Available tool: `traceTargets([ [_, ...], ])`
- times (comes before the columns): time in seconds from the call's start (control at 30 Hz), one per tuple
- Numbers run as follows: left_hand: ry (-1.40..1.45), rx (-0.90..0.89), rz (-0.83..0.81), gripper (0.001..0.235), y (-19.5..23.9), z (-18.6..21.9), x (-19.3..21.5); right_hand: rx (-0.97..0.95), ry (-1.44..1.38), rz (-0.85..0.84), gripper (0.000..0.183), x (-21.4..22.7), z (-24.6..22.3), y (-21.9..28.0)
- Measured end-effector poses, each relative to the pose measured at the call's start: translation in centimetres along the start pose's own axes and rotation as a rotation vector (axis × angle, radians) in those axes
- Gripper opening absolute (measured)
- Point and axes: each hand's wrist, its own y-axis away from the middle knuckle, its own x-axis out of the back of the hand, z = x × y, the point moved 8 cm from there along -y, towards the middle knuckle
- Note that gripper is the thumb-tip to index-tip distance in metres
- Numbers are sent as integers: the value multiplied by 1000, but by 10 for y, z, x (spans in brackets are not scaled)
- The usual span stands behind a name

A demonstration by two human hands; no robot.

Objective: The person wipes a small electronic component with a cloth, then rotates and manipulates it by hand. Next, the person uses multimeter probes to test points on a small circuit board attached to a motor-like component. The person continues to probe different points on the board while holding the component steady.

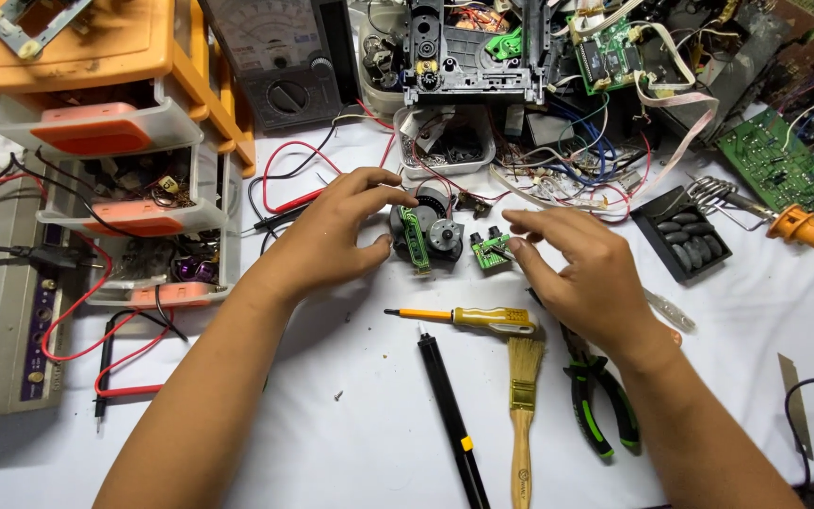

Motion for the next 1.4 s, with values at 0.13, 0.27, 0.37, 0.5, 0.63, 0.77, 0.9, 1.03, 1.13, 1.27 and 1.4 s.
traceTargets([
  [0.13, -21, 44, -46, 53, 1, 0, -3, 28, 36, -104, 29, -6, -12, -17],
  [0.27, 13, 86, -80, 74, 2, -2, -8, 73, 95, -300, 48, -35, -18, -24],
  [0.37, 31, 81, -92, 91, 1, 0, -10, 85, 163, -357, 55, -53, -13, -24],
  [0.5, 9, 81, -111, 106, 2, 6, -13, 51, 199, -392, 49, -64, -10, -25],
  [0.63, -14, 66, -110, 110, 1, 7, -14, 39, 199, -391, 45, -65, -11, -27],
  [0.77, -21, 62, -98, 105, 0, 8, -15, 46, 172, -347, 51, -55, -13, -27],
  [0.9, -77, 53, -81, 101, 0, 1, -20, 70, 59, -206, 42, -36, -18, -31],
  [1.03, -98, 70, -80, 101, 2, 4, -16, 52, 2, -136, 40, -23, -17, -43],
  [1.13, -35, 80, -91, 101, 5, 8, -7, 107, -14, -34, 39, -13, -25, -53],
  [1.27, -6, 45, 6, 89, 5, 15, 26, 113, -7, 9, 31, -6, -40, -69],
  [1.4, -134, 48, 198, 61, 12, 20, 72, 146, -31, -64, 33, -23, -47, -95],
])
